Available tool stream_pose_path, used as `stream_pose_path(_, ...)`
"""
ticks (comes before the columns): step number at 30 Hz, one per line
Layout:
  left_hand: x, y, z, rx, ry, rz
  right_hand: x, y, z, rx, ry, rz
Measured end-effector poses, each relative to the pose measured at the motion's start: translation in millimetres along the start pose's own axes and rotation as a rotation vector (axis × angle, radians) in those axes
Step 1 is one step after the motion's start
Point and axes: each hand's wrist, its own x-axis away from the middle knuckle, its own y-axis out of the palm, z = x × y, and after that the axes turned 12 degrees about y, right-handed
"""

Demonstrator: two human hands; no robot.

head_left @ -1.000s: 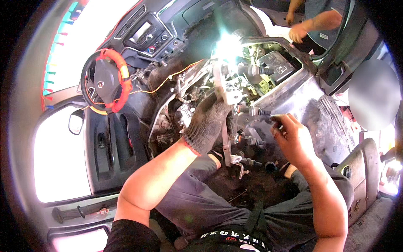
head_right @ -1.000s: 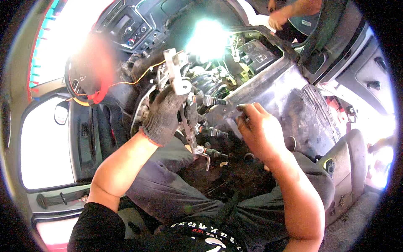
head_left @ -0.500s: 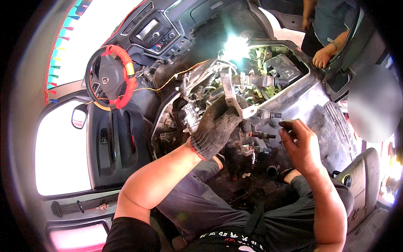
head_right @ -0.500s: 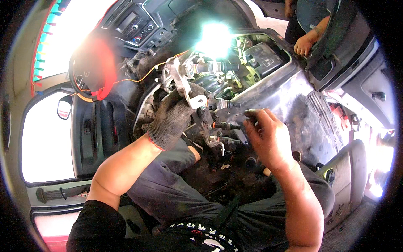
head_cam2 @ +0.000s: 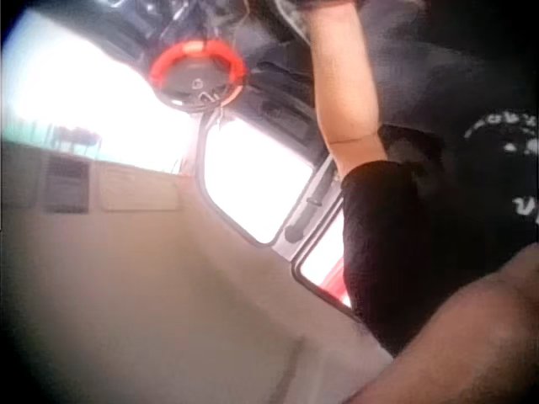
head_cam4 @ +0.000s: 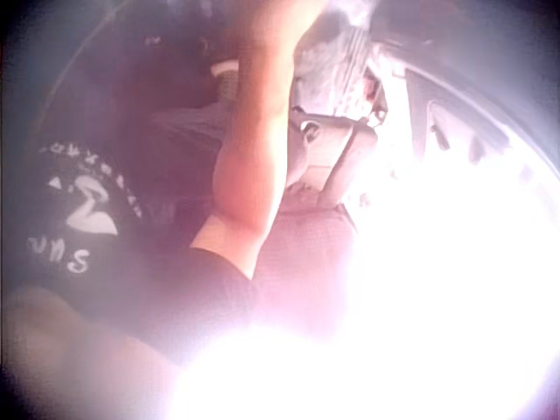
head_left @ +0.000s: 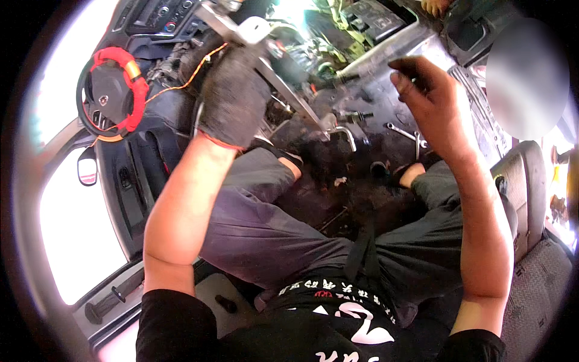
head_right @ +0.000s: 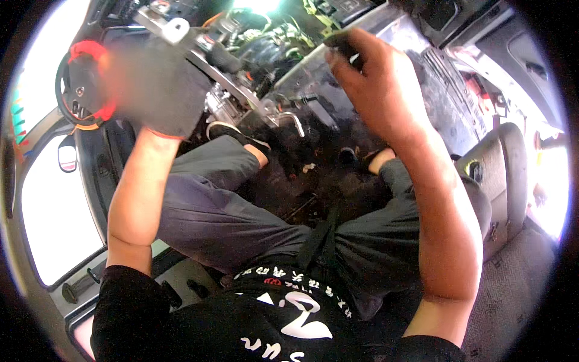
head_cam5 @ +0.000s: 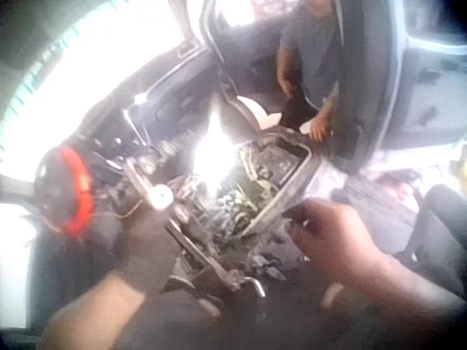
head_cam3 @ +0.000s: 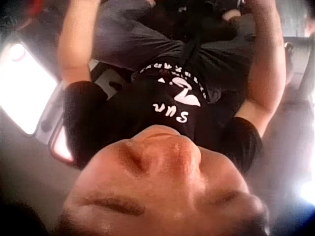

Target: The person is sitting on the floor of a car's cabin, working on the exposed dashboard area. They use a flashlight to illuminate the internal components and manipulate various wires and mechanical parts with gloved hands. Another person is visible outside the vehicle, occasionally reaching in to assist.

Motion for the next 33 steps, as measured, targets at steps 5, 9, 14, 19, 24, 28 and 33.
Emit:
stream_pose_path(5,-18.9,-10.5,1.5,0.905,-0.367,0.235,-4.6,-6.0,3.0,-0.096,0.049,0.047)
stream_pose_path(9,-22.9,-5.1,16.1,0.732,-0.406,0.411,-8.7,-12.0,4.4,0.013,0.008,0.023)
stream_pose_path(14,-22.4,-2.2,23.1,0.71,-0.412,0.394,-6.6,-14.1,4.6,-0.118,0.061,-0.044)
stream_pose_path(19,-25.0,2.5,26.7,0.695,-0.423,0.381,-4.9,-15.3,-7.7,-0.069,0.083,0.071)
stream_pose_path(24,-25.6,5.4,31.4,0.687,-0.427,0.384,-11.7,-22.8,8.8,-0.126,0.118,-0.069)
stream_pose_path(28,-26.7,5.6,33.2,0.688,-0.423,0.395,-13.6,-19.4,9.5,-0.222,0.146,-0.076)
stream_pose_path(33,-18.6,2.2,35.0,0.692,-0.424,0.439,-16.1,-20.9,7.0,-0.031,0.025,0.024)
